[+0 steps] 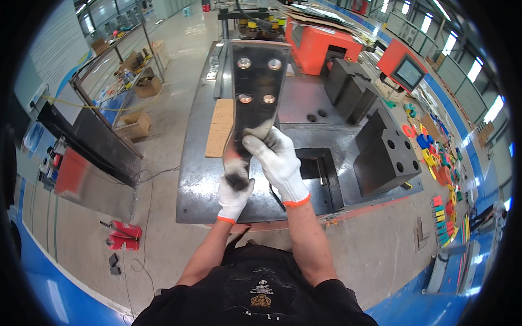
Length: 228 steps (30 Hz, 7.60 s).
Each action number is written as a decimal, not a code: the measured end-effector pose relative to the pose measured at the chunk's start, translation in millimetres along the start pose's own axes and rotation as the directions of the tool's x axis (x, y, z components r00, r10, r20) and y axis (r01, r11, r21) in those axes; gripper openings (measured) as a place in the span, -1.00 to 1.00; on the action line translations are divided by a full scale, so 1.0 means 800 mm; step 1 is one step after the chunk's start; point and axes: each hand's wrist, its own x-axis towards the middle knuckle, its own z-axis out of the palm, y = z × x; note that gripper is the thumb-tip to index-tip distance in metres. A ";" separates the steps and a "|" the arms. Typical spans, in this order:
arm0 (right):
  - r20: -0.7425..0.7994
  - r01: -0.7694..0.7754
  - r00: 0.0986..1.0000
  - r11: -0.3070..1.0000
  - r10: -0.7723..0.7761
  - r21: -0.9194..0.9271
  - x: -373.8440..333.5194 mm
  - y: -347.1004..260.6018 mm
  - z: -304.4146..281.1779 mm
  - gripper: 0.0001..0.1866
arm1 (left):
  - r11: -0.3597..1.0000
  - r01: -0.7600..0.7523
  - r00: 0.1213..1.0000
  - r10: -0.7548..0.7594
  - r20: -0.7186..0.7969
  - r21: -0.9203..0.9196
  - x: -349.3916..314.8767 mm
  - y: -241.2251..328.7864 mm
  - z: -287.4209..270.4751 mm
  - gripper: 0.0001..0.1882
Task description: The person operates a metal bending machine, places a metal strip into the press, and bends it into a V-shape. They measure the bent piece with a tape measure and adjust the machine settings via a touchscreen before repeating the process.
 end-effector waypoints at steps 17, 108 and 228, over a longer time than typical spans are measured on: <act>0.184 0.014 0.983 1.000 -0.018 0.023 -0.012 0.000 0.016 -0.76 | 0.905 0.128 0.990 -0.093 0.105 -0.405 -0.033 -0.090 0.018 -0.11; -0.144 -0.016 0.989 1.000 0.012 -0.021 0.008 0.014 0.033 -0.78 | 0.876 0.379 0.761 -0.113 0.638 -0.297 0.009 -0.048 -0.066 -0.82; -0.078 -0.264 0.594 0.103 0.801 -0.959 -0.158 0.112 -0.019 0.13 | 1.000 -0.012 0.455 -0.018 0.890 0.026 -0.056 0.083 -0.162 -0.10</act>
